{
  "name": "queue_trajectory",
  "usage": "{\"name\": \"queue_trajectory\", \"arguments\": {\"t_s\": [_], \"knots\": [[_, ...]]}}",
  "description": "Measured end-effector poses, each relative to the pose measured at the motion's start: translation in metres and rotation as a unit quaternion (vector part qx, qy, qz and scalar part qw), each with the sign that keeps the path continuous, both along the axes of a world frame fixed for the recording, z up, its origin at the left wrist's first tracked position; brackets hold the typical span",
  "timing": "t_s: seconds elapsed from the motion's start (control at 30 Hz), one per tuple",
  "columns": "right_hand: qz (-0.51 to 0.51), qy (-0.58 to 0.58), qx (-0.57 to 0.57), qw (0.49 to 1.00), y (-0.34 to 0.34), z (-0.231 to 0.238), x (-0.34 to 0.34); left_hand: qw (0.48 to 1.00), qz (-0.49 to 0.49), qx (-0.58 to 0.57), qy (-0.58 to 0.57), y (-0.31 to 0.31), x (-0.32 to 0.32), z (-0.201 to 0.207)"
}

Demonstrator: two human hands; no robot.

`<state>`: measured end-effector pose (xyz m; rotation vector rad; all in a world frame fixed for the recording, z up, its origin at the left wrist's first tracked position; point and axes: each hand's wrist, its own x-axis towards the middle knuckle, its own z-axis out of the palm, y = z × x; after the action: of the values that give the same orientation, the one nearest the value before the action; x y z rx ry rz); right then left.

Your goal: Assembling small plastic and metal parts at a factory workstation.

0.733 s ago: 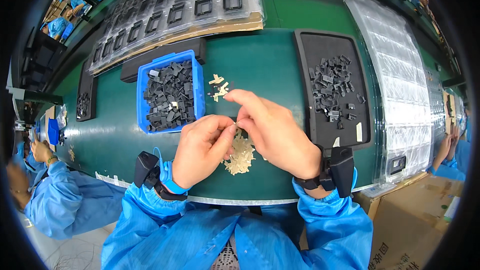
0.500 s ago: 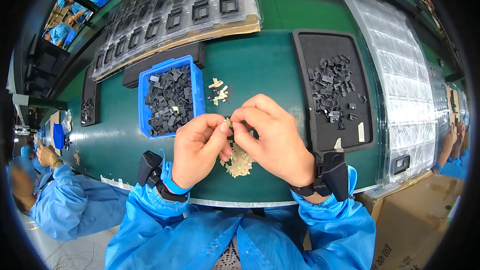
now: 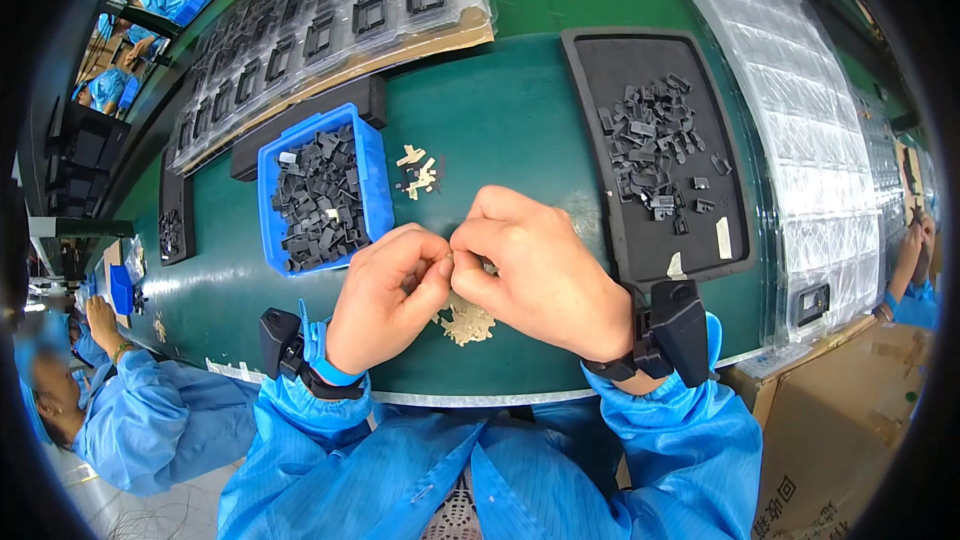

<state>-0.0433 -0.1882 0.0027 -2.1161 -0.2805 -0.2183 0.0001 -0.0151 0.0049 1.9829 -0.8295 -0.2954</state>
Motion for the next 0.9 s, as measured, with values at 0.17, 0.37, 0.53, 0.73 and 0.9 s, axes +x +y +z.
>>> {"name": "queue_trajectory", "arguments": {"t_s": [0.17,0.37,0.53,0.73,0.9], "knots": [[-0.015,0.007,0.010,1.000,0.000,0.003,-0.001,0.997,0.013,-0.003,0.073,0.000,-0.002,0.007],[-0.087,0.013,0.019,0.996,-0.002,0.005,0.001,0.948,0.036,-0.091,0.303,0.004,-0.004,0.008],[0.033,0.107,-0.085,0.990,-0.008,0.005,0.001,0.906,-0.010,-0.139,0.400,0.010,0.003,0.016],[0.014,-0.023,0.006,1.000,-0.005,0.014,0.002,0.828,-0.046,-0.200,0.522,0.014,0.007,0.013],[0.003,-0.187,-0.020,0.982,-0.004,0.013,0.003,0.786,-0.048,-0.210,0.580,0.016,0.008,0.017]]}}
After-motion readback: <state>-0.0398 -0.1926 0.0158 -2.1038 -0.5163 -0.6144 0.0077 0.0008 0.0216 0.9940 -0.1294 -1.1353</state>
